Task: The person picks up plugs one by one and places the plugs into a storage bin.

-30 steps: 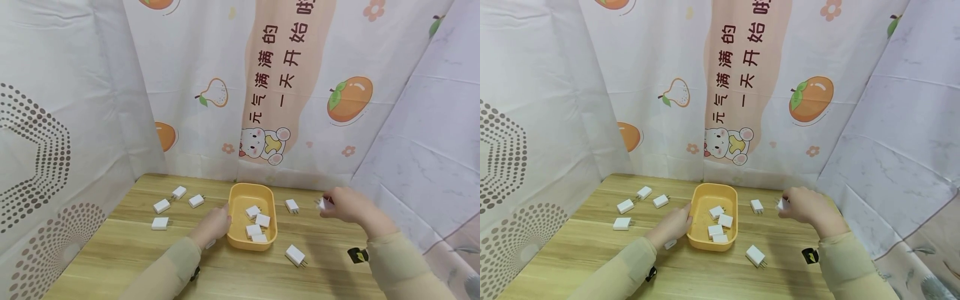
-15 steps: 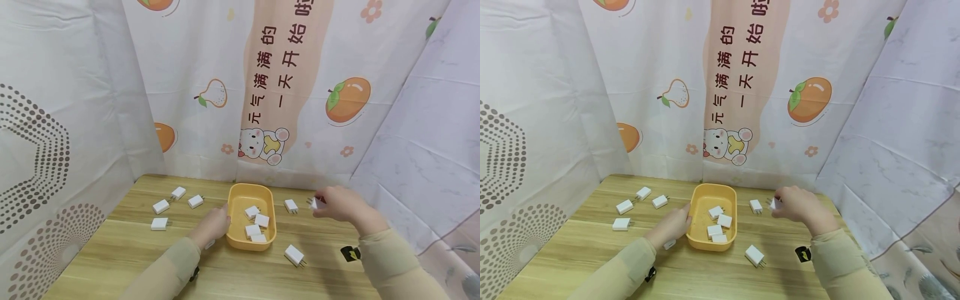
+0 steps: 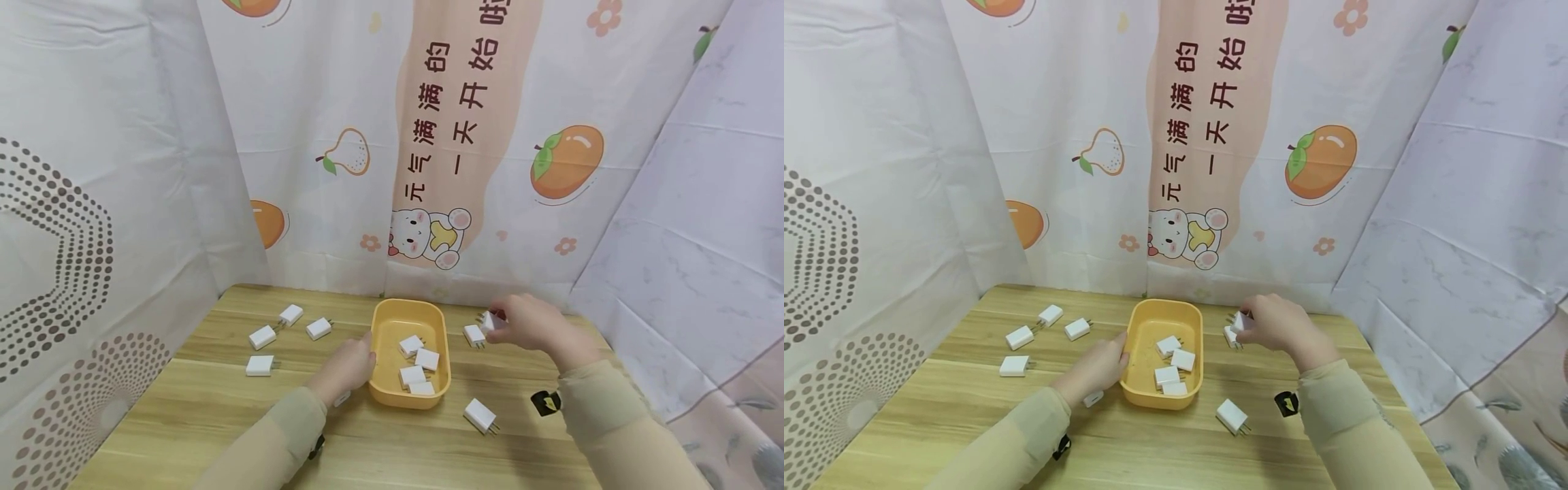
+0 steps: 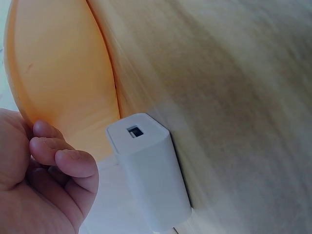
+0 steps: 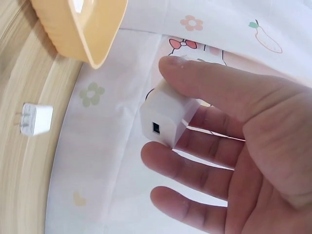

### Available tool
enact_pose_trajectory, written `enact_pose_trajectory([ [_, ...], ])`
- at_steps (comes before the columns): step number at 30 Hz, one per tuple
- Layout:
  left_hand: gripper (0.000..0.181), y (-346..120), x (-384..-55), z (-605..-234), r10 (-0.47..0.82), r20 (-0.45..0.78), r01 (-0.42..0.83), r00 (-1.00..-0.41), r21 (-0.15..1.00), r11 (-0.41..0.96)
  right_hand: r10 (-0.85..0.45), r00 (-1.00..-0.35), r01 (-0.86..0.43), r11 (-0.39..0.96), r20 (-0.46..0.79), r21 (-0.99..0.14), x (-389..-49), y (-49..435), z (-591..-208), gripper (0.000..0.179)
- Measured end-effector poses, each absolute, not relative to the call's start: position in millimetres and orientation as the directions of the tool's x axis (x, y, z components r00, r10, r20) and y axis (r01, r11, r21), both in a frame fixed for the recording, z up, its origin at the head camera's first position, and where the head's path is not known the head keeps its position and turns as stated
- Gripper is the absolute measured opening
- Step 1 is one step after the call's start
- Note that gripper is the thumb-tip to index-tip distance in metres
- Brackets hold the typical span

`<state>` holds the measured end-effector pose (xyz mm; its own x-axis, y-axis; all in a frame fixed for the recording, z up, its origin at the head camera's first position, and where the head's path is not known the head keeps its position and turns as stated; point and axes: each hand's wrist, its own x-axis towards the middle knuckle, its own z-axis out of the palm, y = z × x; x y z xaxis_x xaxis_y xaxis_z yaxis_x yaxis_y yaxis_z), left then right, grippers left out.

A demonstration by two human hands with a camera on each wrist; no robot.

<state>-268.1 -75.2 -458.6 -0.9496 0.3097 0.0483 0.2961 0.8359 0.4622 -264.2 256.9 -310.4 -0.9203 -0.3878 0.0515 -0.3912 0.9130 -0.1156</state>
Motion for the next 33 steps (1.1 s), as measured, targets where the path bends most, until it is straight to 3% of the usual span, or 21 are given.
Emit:
enact_pose_trajectory([
  [16,0.055,-74,-270,-460,0.296,0.041,0.279,-0.954,0.475,0.835,-0.431,-0.899,-0.438,0.887,0.082,-0.147,-293,207,-315,0.024],
  [24,0.055,-75,-270,-460,0.294,0.033,0.274,-0.955,0.475,0.836,-0.431,-0.900,-0.435,0.889,0.060,-0.141,-305,180,-317,0.038],
  [33,0.055,-76,-270,-460,0.312,0.048,0.299,-0.949,0.452,0.840,-0.437,-0.898,-0.440,0.888,0.055,-0.133,-309,170,-325,0.037],
])
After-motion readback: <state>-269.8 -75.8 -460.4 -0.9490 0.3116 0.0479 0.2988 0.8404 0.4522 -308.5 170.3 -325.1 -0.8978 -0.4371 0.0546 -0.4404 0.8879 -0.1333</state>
